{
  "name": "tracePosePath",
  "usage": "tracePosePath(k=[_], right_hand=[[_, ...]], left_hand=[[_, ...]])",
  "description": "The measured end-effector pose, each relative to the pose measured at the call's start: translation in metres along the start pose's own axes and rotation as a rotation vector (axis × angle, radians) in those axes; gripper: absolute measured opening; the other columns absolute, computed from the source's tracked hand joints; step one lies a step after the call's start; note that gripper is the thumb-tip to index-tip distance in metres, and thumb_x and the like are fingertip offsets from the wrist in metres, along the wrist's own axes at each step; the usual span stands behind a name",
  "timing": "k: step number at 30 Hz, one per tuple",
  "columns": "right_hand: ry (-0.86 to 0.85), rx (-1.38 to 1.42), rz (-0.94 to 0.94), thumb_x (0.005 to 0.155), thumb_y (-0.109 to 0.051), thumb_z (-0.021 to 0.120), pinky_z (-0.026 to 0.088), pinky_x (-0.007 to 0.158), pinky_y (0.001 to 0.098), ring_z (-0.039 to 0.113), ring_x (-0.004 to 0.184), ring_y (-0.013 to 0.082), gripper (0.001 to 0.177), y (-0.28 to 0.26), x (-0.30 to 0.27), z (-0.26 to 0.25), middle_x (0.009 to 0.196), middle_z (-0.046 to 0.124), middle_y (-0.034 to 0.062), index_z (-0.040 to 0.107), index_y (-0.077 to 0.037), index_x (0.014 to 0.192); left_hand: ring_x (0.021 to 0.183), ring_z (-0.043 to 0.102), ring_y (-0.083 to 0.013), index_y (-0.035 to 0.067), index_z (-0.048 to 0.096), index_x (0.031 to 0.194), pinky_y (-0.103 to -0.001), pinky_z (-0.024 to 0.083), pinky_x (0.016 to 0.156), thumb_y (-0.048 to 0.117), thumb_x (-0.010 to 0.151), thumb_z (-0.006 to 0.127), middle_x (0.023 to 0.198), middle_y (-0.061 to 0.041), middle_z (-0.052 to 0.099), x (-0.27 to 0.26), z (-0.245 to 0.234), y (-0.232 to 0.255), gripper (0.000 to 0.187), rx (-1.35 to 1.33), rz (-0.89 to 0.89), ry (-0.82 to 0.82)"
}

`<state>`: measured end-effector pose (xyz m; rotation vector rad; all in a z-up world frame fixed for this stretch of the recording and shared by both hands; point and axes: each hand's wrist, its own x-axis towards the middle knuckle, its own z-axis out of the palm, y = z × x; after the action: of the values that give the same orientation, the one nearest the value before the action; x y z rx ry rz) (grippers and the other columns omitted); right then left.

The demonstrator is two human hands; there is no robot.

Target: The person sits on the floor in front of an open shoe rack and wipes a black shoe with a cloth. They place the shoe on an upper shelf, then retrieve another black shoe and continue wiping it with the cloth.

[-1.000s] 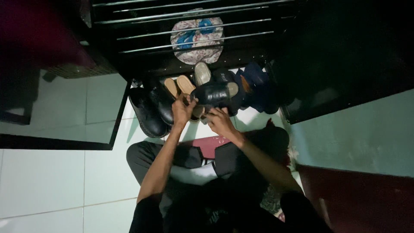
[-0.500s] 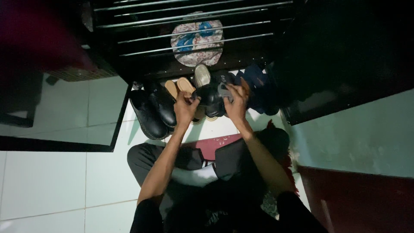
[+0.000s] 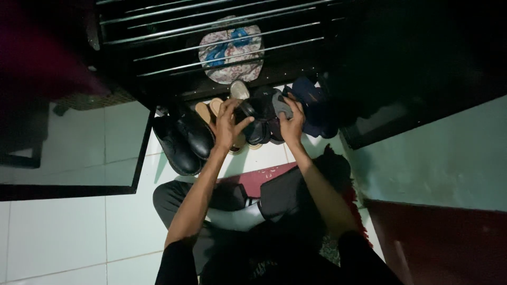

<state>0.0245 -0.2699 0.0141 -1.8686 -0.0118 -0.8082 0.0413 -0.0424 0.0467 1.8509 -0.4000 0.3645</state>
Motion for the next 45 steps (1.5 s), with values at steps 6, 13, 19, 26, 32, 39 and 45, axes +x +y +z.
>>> tracePosePath(k=[6, 13, 19, 26, 32, 39, 45], right_hand=[[-0.077, -0.051, -0.143, 0.064, 0.008, 0.071, 0.041, 0.105, 0.0381, 0.064, 0.114, 0.0258, 0.067, -0.030, -0.011, 0.013, 0.119, 0.064, 0.0030, 0.076, -0.020, 0.125], [-0.237, -0.264, -0.508, 0.058, 0.003, 0.081, 0.038, 0.100, 0.0483, 0.059, 0.112, 0.0316, 0.069, 0.013, -0.015, 0.016, 0.119, 0.059, 0.0091, 0.071, -0.013, 0.124], [-0.225, -0.462, -0.283, 0.061, 0.000, 0.085, 0.038, 0.093, 0.0443, 0.060, 0.108, 0.0312, 0.055, 0.047, -0.014, -0.012, 0.114, 0.057, 0.0058, 0.069, -0.011, 0.112], [-0.172, -0.306, -0.311, 0.066, 0.005, 0.082, 0.039, 0.097, 0.0446, 0.061, 0.112, 0.0300, 0.064, -0.013, 0.007, -0.005, 0.116, 0.058, 0.0052, 0.069, -0.015, 0.126], [-0.209, -0.489, -0.385, 0.060, 0.002, 0.086, 0.039, 0.089, 0.0467, 0.058, 0.107, 0.0308, 0.067, -0.026, 0.010, 0.000, 0.112, 0.056, 0.0065, 0.068, -0.014, 0.122], [-0.207, -0.412, -0.191, 0.069, 0.012, 0.079, 0.043, 0.085, 0.0464, 0.061, 0.094, 0.0400, 0.056, 0.025, 0.005, -0.053, 0.100, 0.061, 0.0117, 0.074, -0.007, 0.121], [-0.283, -0.178, -0.272, 0.060, 0.009, 0.079, 0.038, 0.100, 0.0484, 0.058, 0.119, 0.0370, 0.063, -0.019, 0.024, -0.025, 0.114, 0.063, 0.0061, 0.077, -0.018, 0.117]], left_hand=[[0.108, 0.069, -0.0463, 0.007, 0.067, 0.122, -0.055, 0.054, 0.094, 0.036, 0.076, 0.095, 0.110, -0.022, 0.070, 0.004, 0.011, 0.011, 0.061, 0.080, -0.074, 0.022], [0.104, 0.073, -0.0341, 0.018, 0.067, 0.116, -0.058, 0.048, 0.099, 0.055, 0.082, 0.085, 0.106, -0.010, 0.076, -0.005, 0.007, -0.007, 0.054, 0.288, -0.238, 0.062], [0.106, 0.068, -0.0484, 0.002, 0.061, 0.121, -0.054, 0.063, 0.080, 0.037, 0.090, 0.085, 0.108, -0.028, 0.071, -0.008, 0.020, -0.016, 0.053, 0.059, -0.262, 0.131], [0.100, 0.068, -0.0496, 0.002, 0.065, 0.117, -0.059, 0.054, 0.086, 0.040, 0.079, 0.090, 0.102, -0.027, 0.069, 0.006, 0.017, 0.027, 0.059, 0.215, -0.133, 0.074], [0.100, 0.067, -0.0479, 0.004, 0.065, 0.118, -0.054, 0.054, 0.085, 0.043, 0.075, 0.093, 0.099, -0.023, 0.066, -0.006, 0.023, 0.010, 0.064, 0.167, -0.008, 0.014], [0.097, 0.069, -0.0452, 0.005, 0.066, 0.114, -0.052, 0.053, 0.086, 0.037, 0.069, 0.098, 0.098, -0.023, 0.067, -0.018, 0.011, -0.003, 0.064, 0.202, -0.022, 0.035], [0.101, 0.068, -0.0452, 0.006, 0.066, 0.117, -0.052, 0.054, 0.088, 0.035, 0.064, 0.099, 0.102, -0.022, 0.069, -0.013, 0.024, 0.008, 0.069, 0.097, 0.048, 0.010]])
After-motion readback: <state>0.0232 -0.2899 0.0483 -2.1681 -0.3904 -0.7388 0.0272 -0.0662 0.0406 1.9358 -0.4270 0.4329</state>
